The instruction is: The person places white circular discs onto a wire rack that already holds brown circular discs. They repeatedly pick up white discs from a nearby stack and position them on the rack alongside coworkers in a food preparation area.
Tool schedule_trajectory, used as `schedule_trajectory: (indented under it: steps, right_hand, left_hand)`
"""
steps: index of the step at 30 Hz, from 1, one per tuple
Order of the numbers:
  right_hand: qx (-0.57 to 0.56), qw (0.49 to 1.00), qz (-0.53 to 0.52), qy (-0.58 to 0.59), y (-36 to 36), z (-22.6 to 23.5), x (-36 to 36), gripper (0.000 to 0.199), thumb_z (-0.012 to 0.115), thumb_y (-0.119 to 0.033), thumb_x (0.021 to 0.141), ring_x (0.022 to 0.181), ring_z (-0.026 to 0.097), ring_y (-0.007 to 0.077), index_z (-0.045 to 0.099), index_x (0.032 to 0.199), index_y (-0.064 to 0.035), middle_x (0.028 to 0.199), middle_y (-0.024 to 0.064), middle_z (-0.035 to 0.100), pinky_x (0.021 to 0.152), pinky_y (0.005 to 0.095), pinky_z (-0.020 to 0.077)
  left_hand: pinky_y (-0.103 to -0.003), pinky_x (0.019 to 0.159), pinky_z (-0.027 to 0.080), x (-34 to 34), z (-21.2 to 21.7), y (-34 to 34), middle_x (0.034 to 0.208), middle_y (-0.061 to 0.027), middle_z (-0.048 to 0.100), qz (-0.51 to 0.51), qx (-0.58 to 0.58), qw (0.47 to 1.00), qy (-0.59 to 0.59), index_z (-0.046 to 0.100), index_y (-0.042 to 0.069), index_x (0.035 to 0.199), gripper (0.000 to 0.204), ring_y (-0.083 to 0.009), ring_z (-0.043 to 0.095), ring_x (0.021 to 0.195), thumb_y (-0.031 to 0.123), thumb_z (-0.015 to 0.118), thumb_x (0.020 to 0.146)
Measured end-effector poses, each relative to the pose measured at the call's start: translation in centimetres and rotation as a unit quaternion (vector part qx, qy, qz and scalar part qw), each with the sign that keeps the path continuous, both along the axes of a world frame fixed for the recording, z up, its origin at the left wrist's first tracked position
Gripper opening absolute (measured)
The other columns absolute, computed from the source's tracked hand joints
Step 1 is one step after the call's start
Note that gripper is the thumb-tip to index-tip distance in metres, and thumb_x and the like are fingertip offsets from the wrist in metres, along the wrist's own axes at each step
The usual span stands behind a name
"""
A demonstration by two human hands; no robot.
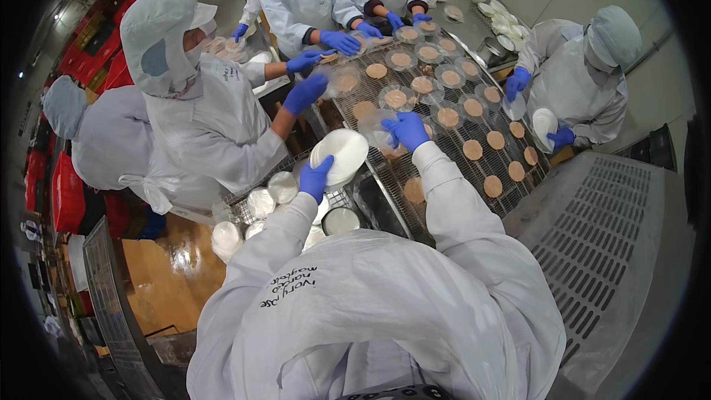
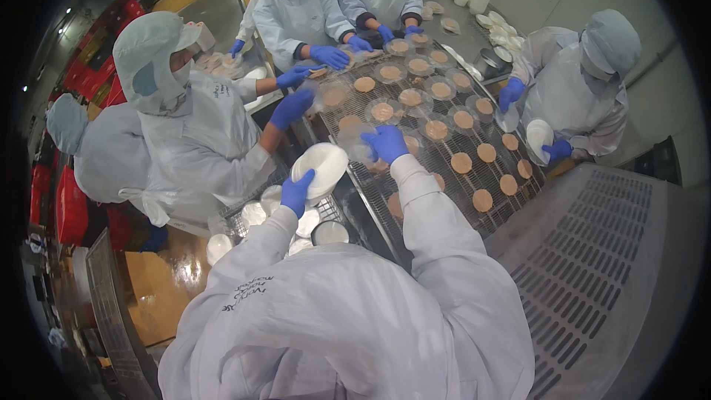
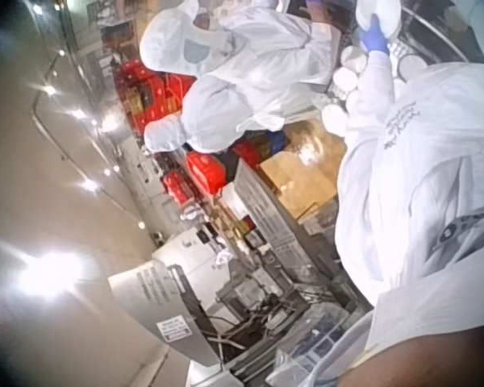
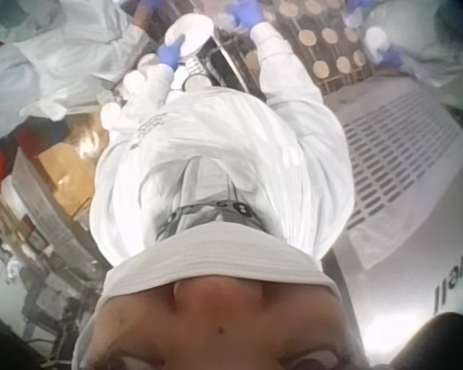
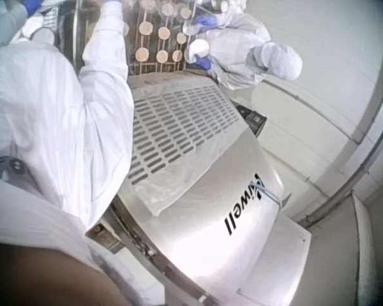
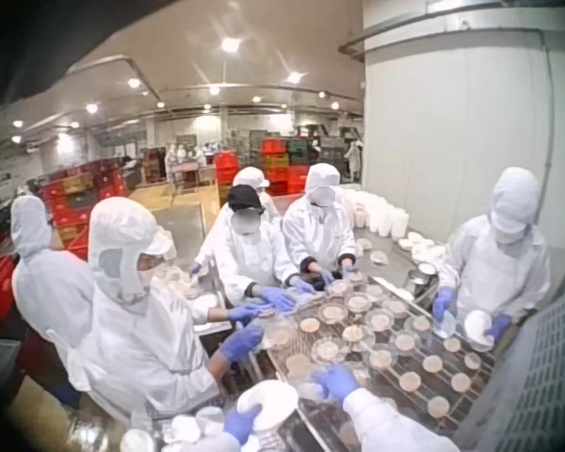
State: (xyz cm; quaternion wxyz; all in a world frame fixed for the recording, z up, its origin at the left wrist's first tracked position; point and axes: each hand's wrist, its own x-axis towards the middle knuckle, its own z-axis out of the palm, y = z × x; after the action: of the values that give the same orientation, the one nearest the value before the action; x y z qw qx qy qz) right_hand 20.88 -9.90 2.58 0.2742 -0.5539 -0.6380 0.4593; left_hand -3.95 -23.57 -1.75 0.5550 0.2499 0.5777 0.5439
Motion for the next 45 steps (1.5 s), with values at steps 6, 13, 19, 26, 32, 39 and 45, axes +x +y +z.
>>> schedule_trajectory:
  steps: [6, 13, 19, 26, 32, 39, 45]
  right_hand:
    - [-0.048, 0.998, -0.029, -0.039, 4.0, 1.7, 1.4, 0.032, 0.065, -0.028, 0.079, 0.074, 0.064, 0.0268, 0.064, 0.093, 0.0013, 0.084, 0.0177, 0.066, 0.069, 0.0362, 0.0486]
    - [0.060, 0.925, -0.057, -0.370, 11.6, -2.4, 15.1, 0.031, 0.058, -0.028, 0.080, 0.091, 0.062, 0.0315, 0.064, 0.098, -0.0031, 0.097, 0.0188, 0.064, 0.080, 0.0395, 0.0474]
    - [0.081, 0.887, -0.131, -0.436, 9.4, -7.2, 16.5, 0.029, 0.051, -0.019, 0.082, 0.097, 0.060, 0.0322, 0.061, 0.108, -0.0091, 0.105, 0.0180, 0.062, 0.084, 0.0391, 0.0477]
    - [0.060, 0.894, 0.172, -0.410, 6.0, -7.0, 7.5, 0.038, 0.057, -0.023, 0.082, 0.096, 0.060, 0.0322, 0.057, 0.117, -0.0110, 0.105, 0.0159, 0.063, 0.085, 0.0381, 0.0476]
    - [0.039, 0.986, 0.119, -0.110, 1.6, -3.9, -3.7, 0.030, 0.064, -0.024, 0.081, 0.079, 0.064, 0.0218, 0.064, 0.101, -0.0018, 0.084, 0.0148, 0.066, 0.074, 0.0345, 0.0494]
    - [-0.097, 0.981, 0.016, -0.164, 6.3, -2.9, 2.8, 0.021, 0.057, -0.019, 0.078, 0.079, 0.065, 0.0275, 0.067, 0.086, -0.0022, 0.085, 0.0183, 0.067, 0.070, 0.0375, 0.0497]
    - [0.110, 0.875, -0.111, -0.458, 6.6, -6.5, 14.5, 0.026, 0.049, -0.017, 0.087, 0.092, 0.061, 0.0354, 0.060, 0.109, -0.0084, 0.103, 0.0208, 0.062, 0.078, 0.0399, 0.0488]
  left_hand:
    - [-0.031, 0.078, 0.050, -2.0, -0.5, 3.1, 0.105, -0.0131, 0.061, 0.005, -0.025, 1.000, -0.015, 0.053, -0.005, 0.116, 0.049, -0.0209, 0.061, 0.090, 0.021, 0.072, 0.078]
    - [-0.031, 0.079, 0.049, -1.1, -5.2, 4.0, 0.107, -0.0124, 0.061, 0.013, -0.047, 0.999, -0.015, 0.052, -0.002, 0.118, 0.051, -0.0209, 0.061, 0.092, 0.021, 0.071, 0.078]
    - [-0.031, 0.078, 0.050, -0.7, -5.7, 4.1, 0.106, -0.0127, 0.061, 0.004, -0.084, 0.996, -0.002, 0.053, -0.002, 0.117, 0.052, -0.0212, 0.061, 0.091, 0.024, 0.072, 0.077]
    - [-0.031, 0.079, 0.049, 1.8, -4.0, 5.0, 0.105, -0.0129, 0.062, -0.035, -0.067, 0.997, 0.015, 0.055, -0.003, 0.116, 0.051, -0.0208, 0.061, 0.091, 0.024, 0.072, 0.077]
    - [-0.031, 0.079, 0.049, 1.5, -4.3, 6.4, 0.105, -0.0134, 0.062, -0.048, -0.028, 0.997, 0.063, 0.056, -0.004, 0.114, 0.048, -0.0203, 0.061, 0.091, 0.023, 0.071, 0.078]
    - [-0.031, 0.079, 0.049, -1.4, -4.3, 4.9, 0.105, -0.0130, 0.062, -0.029, -0.047, 0.998, 0.021, 0.056, -0.003, 0.114, 0.048, -0.0206, 0.061, 0.092, 0.024, 0.072, 0.077]
    - [-0.031, 0.079, 0.049, -0.9, -7.7, 3.3, 0.105, -0.0132, 0.062, -0.036, -0.051, 0.998, 0.025, 0.055, -0.004, 0.115, 0.049, -0.0210, 0.062, 0.090, 0.023, 0.072, 0.077]
